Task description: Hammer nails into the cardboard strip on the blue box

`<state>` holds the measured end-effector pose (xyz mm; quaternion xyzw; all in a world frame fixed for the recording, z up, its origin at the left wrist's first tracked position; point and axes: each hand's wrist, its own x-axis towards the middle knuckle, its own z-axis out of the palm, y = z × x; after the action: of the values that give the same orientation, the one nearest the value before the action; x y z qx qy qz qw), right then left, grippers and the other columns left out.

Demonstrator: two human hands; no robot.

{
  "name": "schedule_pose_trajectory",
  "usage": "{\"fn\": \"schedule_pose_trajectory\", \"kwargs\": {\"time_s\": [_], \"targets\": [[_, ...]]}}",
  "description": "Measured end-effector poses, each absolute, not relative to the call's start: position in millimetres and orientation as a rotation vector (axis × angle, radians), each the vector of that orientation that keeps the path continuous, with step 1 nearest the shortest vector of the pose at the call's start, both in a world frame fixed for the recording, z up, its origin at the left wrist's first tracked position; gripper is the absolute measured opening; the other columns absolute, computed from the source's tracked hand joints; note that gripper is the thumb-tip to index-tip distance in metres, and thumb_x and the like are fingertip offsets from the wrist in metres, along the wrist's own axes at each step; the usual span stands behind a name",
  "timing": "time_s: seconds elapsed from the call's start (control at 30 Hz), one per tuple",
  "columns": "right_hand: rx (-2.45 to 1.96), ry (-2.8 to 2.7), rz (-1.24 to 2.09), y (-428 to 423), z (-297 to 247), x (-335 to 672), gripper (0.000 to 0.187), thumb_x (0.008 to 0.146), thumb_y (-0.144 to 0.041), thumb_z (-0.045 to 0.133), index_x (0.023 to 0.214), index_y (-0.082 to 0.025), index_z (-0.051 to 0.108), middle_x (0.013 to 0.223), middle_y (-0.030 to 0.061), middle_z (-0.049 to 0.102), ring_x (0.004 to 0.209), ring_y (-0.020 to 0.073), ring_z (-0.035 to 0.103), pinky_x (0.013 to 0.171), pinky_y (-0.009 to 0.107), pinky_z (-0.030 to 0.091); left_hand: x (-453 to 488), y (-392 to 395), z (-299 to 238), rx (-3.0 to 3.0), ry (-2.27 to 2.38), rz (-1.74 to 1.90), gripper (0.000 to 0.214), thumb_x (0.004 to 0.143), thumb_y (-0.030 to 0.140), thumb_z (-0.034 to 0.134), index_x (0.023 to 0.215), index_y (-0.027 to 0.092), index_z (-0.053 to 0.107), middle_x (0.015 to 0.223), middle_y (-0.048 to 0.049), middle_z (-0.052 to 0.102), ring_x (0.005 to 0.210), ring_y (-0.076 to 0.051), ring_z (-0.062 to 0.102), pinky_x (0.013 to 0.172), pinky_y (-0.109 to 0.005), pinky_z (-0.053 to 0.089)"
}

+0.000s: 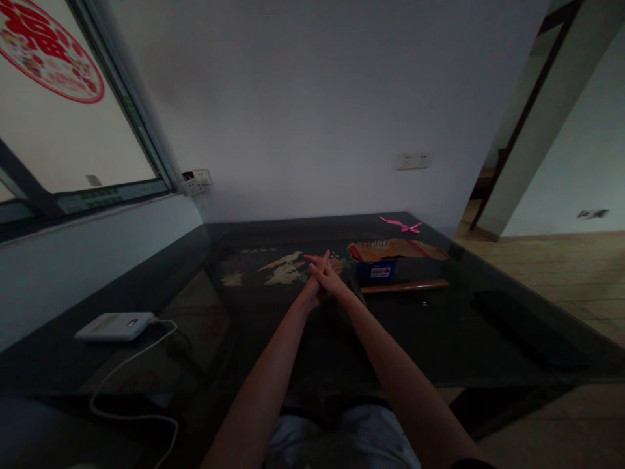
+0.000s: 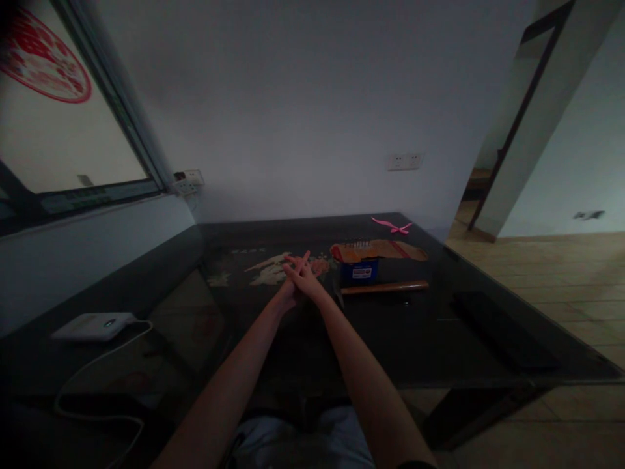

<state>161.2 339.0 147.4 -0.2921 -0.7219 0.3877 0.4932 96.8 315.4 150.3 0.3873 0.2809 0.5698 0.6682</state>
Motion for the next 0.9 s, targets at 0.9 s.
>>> {"fn": "schedule_pose_trajectory", "kwargs": {"time_s": [0.9], "targets": [[-0.873,-1.66,1.261,336,135,158,0.042,0.079,-0.054,0.051,0.078,-0.016,0.068,0.078,0.0066,0.066,0.077,0.0186,0.061,0.076,0.031,0.046,89,327,134,0.987,0.73,1.144,0.047,0.079,0.058,0.049,0.082,0.014,0.063,0.071,-0.0084,0.065,0.08,-0.023,0.063,0.071,-0.031,0.048]]}}
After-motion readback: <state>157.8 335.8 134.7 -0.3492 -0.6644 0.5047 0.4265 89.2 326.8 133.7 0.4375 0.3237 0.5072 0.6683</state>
